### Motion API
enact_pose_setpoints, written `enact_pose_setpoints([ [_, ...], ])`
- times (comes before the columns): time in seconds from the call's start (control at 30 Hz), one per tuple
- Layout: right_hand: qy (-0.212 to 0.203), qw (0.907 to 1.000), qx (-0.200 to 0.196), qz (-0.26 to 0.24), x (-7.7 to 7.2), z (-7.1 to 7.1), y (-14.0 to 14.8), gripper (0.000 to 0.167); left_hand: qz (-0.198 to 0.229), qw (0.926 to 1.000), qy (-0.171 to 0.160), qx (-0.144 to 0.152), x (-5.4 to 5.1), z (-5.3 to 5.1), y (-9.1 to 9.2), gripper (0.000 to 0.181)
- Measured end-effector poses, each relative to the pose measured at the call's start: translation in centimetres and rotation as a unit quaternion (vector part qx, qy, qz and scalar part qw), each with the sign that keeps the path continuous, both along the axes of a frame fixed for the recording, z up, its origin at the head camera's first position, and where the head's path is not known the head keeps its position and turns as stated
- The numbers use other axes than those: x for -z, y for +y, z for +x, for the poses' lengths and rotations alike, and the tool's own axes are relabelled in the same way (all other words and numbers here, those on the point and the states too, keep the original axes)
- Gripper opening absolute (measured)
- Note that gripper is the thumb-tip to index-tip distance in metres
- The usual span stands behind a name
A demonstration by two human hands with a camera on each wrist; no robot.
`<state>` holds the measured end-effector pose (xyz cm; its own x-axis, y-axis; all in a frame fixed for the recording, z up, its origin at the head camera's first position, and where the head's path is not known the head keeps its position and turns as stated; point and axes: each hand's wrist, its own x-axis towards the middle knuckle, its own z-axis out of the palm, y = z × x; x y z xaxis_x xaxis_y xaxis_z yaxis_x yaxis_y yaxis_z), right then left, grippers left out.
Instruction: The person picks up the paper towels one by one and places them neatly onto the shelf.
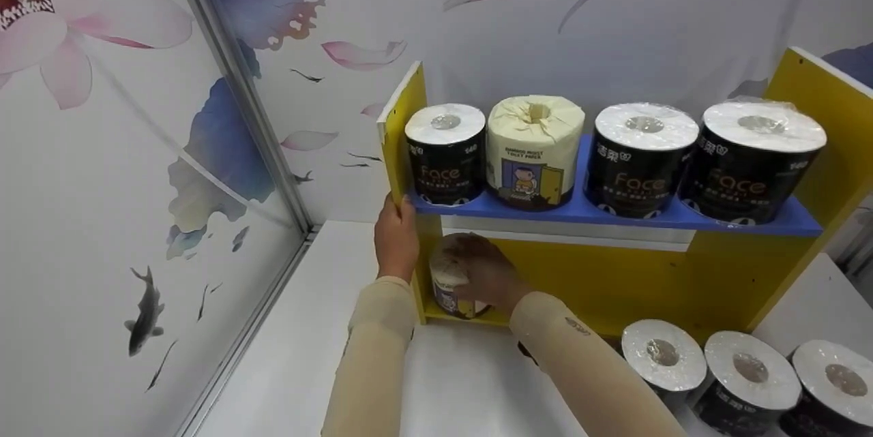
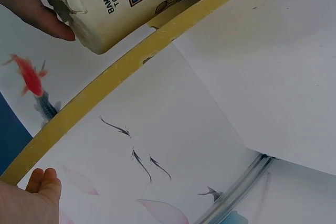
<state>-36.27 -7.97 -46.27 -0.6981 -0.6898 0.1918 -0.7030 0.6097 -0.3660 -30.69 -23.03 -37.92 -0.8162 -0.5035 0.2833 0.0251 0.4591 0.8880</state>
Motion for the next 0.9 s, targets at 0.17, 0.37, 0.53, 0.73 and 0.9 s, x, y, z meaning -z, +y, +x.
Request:
enact_pose_setpoints([
  [0.17,0.015,0.9996,0.01,0.02,-0.4,0.4,0.1,0.076,-0.005,1.0,0.003,0.0,-0.1,-0.1,0.1,0.037],
  [0.37,0.049,0.9967,0.021,0.061,-0.3,0.6,0.3,0.072,-0.006,1.0,0.005,-0.001,-0.2,0.0,0.1,0.038],
  [0.53,0.051,0.9973,0.024,0.048,0.1,0.6,0.6,0.071,-0.004,1.0,0.003,0.004,-0.3,0.0,0.1,0.038],
  [0.73,0.056,0.9978,0.031,0.021,0.1,0.9,1.0,0.076,-0.005,1.0,0.006,0.0,-0.2,0.0,0.1,0.04],
  [0.9,0.058,0.9975,0.04,-0.006,-0.2,1.4,1.5,0.077,0.005,1.0,0.001,0.003,-0.2,0.1,0.1,0.043],
])
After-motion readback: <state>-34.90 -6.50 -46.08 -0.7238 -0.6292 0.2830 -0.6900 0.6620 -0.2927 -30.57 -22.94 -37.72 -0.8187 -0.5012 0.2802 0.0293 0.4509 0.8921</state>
